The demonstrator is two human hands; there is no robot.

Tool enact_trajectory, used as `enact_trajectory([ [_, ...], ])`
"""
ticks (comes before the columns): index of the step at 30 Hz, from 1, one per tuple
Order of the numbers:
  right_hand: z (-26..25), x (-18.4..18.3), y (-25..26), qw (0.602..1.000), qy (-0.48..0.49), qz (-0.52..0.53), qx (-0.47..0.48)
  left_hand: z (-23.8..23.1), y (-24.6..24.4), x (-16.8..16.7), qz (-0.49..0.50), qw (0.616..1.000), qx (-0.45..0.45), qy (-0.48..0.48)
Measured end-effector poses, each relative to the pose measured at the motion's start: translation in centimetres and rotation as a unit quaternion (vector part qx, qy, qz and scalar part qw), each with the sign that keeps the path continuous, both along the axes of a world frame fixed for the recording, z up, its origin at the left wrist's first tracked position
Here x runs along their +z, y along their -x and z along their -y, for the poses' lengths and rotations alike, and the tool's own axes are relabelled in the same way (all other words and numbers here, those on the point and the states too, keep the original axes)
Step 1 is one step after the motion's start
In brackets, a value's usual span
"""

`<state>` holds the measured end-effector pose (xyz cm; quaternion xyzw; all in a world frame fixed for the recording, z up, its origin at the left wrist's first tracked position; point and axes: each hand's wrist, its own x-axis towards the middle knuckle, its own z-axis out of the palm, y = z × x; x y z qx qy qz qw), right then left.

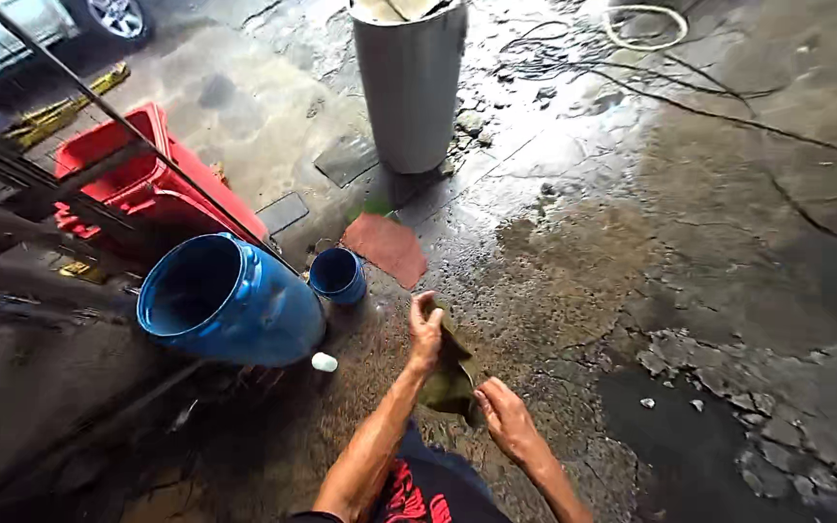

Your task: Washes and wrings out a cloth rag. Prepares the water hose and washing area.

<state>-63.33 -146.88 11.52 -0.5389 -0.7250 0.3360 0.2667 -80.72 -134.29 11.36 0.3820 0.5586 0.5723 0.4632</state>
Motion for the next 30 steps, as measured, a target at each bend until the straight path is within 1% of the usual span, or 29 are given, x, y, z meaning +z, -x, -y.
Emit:
enact_trajectory([
  [1, -1.2, -0.9, -1.3, 1.0, -0.01, 0.0, -0.008, -2.1, -2.1, -0.3, -0.011, 1.0, -0.023, -0.016],
  [3, -3.7, -2.2, -4.7, 1.0, 0.009, 0.012, -0.02, -6.1, -6.7, -0.5, -0.043, 0.995, -0.078, -0.034],
  [5, -8.3, -1.8, -9.1, 0.996, 0.075, 0.033, -0.026, -11.3, -11.4, -0.7, -0.088, 0.985, -0.137, -0.063],
  [7, -13.6, -1.4, -13.2, 0.989, 0.125, 0.059, -0.043, -16.4, -15.4, -1.3, -0.106, 0.974, -0.183, -0.085],
  [9, -19.4, -1.6, -17.5, 0.987, 0.099, 0.093, -0.081, -21.7, -19.7, -1.5, -0.117, 0.958, -0.232, -0.121],
  [10, -22.2, -1.0, -19.7, 0.986, 0.078, 0.11, -0.103, -24.2, -22.0, -1.4, -0.127, 0.947, -0.258, -0.142],
  [12, -27.9, 1.6, -24.2, 0.98, 0.045, 0.125, -0.148, -29.6, -26.9, -0.3, -0.161, 0.919, -0.314, -0.176],
  [14, -32.7, 3.8, -28.2, 0.968, 0.017, 0.138, -0.208, -34.7, -31.4, 1.5, -0.221, 0.88, -0.378, -0.185],
  [15, -34.8, 4.6, -30.4, 0.959, 0.013, 0.144, -0.245, -37.2, -33.8, 2.6, -0.25, 0.853, -0.419, -0.182],
  [17, -39.1, 4.8, -35.2, 0.936, 0.008, 0.151, -0.319, -42.3, -38.9, 3.9, -0.3, 0.79, -0.507, -0.168],
  [20, -45.7, 3.8, -42.5, 0.907, 0.014, 0.141, -0.396, -49.9, -46.4, 4.1, -0.355, 0.689, -0.611, -0.163],
  [21, -47.9, 3.6, -45.0, 0.901, 0.024, 0.135, -0.411, -52.4, -48.9, 3.9, -0.363, 0.662, -0.634, -0.171],
  [22, -50.4, 3.5, -47.6, 0.899, 0.038, 0.125, -0.418, -55.0, -51.7, 3.6, -0.36, 0.644, -0.648, -0.188],
  [24, -55.6, 3.3, -53.3, 0.905, 0.069, 0.099, -0.407, -60.1, -57.2, 3.0, -0.344, 0.629, -0.664, -0.214],
  [25, -58.3, 3.3, -56.1, 0.913, 0.086, 0.09, -0.389, -62.7, -59.9, 2.9, -0.336, 0.628, -0.666, -0.221],
  [27, -63.8, 3.6, -61.7, 0.926, 0.111, 0.088, -0.35, -67.9, -65.2, 3.0, -0.319, 0.634, -0.665, -0.233],
  [30, -71.2, 5.9, -68.9, 0.933, 0.121, 0.061, -0.332, -75.0, -73.2, 4.4, -0.287, 0.645, -0.661, -0.253],
])
